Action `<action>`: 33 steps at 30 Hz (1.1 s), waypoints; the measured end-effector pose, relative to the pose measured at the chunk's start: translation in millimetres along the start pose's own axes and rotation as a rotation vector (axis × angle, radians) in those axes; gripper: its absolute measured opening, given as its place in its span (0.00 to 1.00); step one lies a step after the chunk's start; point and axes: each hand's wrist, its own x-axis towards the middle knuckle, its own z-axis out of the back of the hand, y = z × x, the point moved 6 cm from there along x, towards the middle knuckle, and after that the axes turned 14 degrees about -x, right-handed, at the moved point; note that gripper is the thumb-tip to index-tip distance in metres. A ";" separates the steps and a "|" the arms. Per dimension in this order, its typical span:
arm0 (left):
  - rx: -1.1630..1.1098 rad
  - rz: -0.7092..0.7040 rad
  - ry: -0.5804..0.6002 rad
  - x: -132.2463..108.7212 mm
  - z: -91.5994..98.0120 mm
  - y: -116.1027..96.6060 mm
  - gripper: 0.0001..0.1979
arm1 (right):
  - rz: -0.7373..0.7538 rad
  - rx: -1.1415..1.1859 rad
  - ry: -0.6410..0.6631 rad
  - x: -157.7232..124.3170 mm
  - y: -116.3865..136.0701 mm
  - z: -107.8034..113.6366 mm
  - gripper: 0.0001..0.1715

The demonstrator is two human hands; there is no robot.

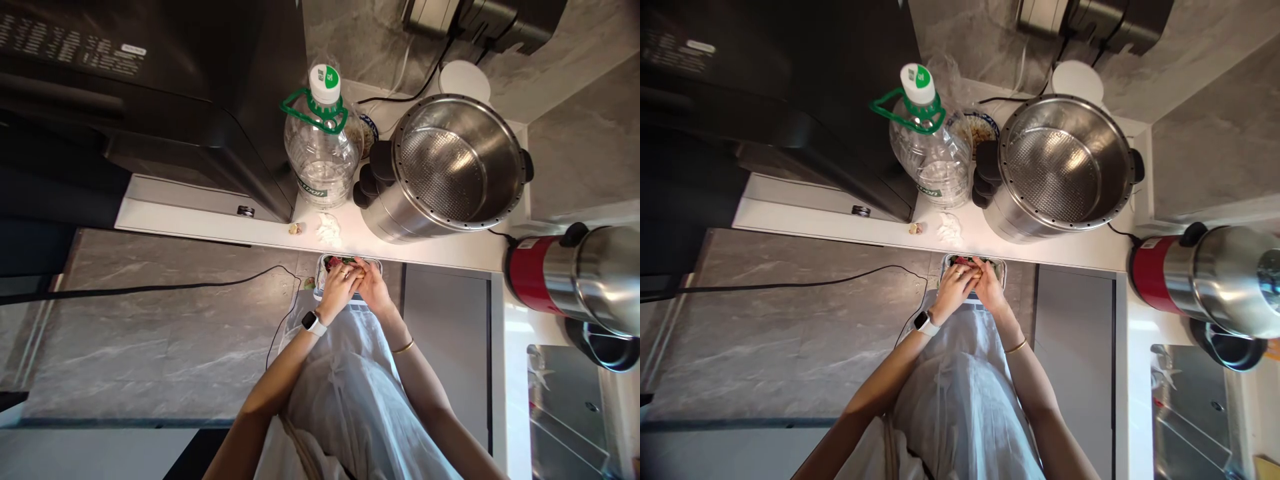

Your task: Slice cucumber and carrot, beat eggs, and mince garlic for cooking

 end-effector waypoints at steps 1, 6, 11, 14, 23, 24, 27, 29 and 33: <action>-0.032 -0.001 -0.026 0.6 0.9 0.7 0.12 | 0.012 -0.009 -0.012 -0.2 1.6 -2.0 0.18; -0.324 0.045 -0.230 -1.4 17.1 8.6 0.14 | -0.013 -0.056 -0.028 -2.8 1.1 -3.0 0.10; -0.284 0.022 -0.230 -1.9 31.3 8.8 0.12 | -0.093 -0.061 0.038 -9.3 -5.4 0.5 0.12; -0.228 -0.014 -0.152 0.4 33.7 5.6 0.14 | -0.035 -0.083 0.006 -9.3 -0.3 4.2 0.11; -0.310 -0.043 -0.241 3.9 44.3 -7.3 0.08 | -0.018 -0.078 -0.043 -7.5 4.3 3.9 0.15; -0.320 -0.031 -0.239 3.9 44.9 -7.6 0.08 | -0.027 -0.074 -0.050 -8.1 4.0 3.5 0.16; -0.351 0.016 -0.212 4.5 45.8 -6.0 0.08 | -0.032 -0.063 -0.050 -9.0 4.1 1.4 0.17; -0.376 0.038 -0.194 5.0 46.1 -3.8 0.07 | -0.029 -0.066 -0.045 -8.9 4.6 0.3 0.16; -0.407 0.064 -0.192 5.6 46.2 -0.3 0.07 | -0.024 -0.100 -0.033 -8.3 5.5 -1.0 0.15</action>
